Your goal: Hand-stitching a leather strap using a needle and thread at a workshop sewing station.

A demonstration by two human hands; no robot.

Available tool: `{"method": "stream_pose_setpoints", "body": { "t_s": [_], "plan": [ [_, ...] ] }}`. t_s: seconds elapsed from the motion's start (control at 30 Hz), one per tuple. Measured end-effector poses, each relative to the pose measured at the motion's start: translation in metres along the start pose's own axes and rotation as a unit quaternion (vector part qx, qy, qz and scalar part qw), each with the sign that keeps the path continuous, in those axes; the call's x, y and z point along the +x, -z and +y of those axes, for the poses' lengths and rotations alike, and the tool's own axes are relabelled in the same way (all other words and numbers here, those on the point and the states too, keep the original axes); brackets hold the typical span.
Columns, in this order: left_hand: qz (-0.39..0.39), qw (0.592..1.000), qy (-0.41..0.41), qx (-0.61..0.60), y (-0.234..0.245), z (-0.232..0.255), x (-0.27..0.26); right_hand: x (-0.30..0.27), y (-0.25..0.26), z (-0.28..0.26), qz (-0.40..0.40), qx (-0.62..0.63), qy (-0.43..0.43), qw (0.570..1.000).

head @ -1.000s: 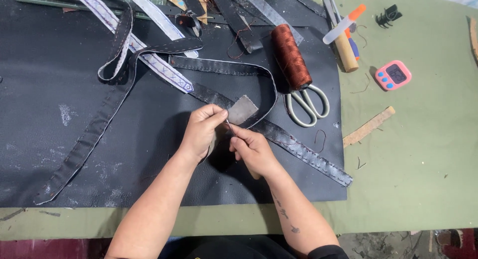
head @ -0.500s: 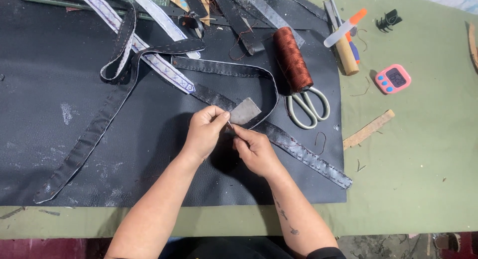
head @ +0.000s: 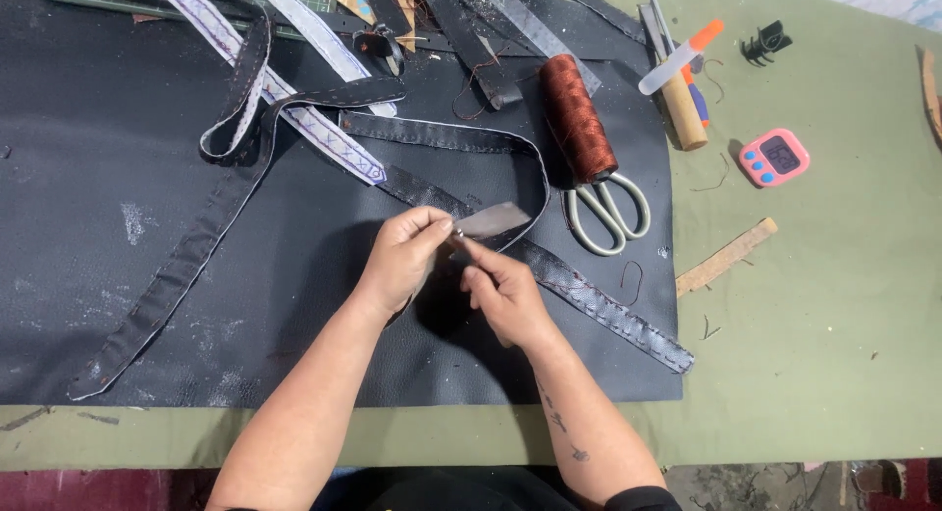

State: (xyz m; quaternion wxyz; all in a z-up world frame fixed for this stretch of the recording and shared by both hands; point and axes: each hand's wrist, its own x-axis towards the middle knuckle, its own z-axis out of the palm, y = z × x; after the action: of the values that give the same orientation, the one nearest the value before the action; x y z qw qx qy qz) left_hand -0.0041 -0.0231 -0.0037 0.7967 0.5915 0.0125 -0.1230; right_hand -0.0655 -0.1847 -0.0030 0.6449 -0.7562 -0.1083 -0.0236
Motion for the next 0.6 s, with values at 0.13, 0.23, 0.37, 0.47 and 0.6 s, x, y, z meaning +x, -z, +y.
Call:
{"method": "stream_pose_setpoints", "body": {
  "t_s": [0.13, 0.23, 0.37, 0.47, 0.6],
  "plan": [
    [-0.014, 0.985, -0.061, 0.159, -0.004, 0.026, -0.011, 0.001, 0.008, 0.014, 0.023, 0.027, -0.036, 0.999],
    [-0.015, 0.948, -0.131, 0.289, -0.001, 0.023, -0.012, 0.001, 0.007, 0.010, 0.031, 0.030, -0.056, 0.997],
    [-0.032, 0.923, -0.173, 0.343, -0.003, 0.022, -0.013, 0.002, 0.008, 0.021, 0.045, 0.033, -0.073, 0.996],
    [-0.029, 0.895, -0.212, 0.390, -0.001, 0.015, -0.011, 0.002, 0.006, 0.015, 0.043, 0.000, -0.077, 0.996],
    [-0.011, 0.887, -0.226, 0.404, 0.005, 0.017, -0.008, 0.001, 0.005, 0.010, 0.079, 0.007, -0.047, 0.996]
  ]
}}
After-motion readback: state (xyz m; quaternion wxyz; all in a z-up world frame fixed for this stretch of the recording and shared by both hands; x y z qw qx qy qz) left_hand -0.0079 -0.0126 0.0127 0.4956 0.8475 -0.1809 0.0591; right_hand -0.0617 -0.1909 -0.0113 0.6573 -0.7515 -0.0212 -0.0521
